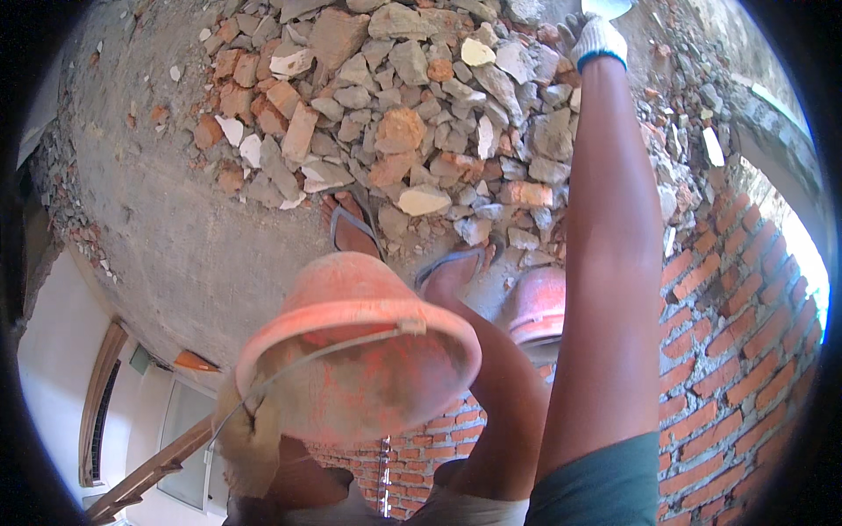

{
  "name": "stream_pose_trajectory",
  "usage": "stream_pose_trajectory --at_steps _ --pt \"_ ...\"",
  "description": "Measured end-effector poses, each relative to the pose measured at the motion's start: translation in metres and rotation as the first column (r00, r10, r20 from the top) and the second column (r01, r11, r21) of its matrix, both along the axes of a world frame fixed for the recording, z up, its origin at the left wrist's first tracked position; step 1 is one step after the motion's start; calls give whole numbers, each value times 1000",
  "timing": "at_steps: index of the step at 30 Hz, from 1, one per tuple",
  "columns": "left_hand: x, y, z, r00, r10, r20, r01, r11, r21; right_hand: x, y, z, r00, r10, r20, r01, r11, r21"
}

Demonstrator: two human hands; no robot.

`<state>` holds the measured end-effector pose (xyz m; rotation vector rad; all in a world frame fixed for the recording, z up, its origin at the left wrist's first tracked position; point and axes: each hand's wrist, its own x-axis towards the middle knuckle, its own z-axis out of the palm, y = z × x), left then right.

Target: The person pulls a rope to hoist a bucket of bricks onto a balcony, then moves inside to collect broken bricks and rubble from the floor into buckets. The person squats and uses hands to gather debris into multiple buckets.

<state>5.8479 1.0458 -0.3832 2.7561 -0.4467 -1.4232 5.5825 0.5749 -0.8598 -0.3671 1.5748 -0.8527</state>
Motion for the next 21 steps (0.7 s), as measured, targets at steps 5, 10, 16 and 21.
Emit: stream_pose_trajectory --at_steps 5,10,16,21 --pt "-24 0 8 986 71 -152 -60 995 75 -57 113 159 743 289 -604 -427 899 -95" --pt "-65 40 -29 985 13 -174 -45 981 -186 -136 180 349 323 342 -882 -621 780 75" --pt "-104 39 -38 988 -48 -148 15 976 -217 -200 175 366 234 405 -884 -677 720 151" --pt "-124 49 -44 991 49 -121 -67 986 -156 -185 228 354 256 231 -939 -747 663 -41"
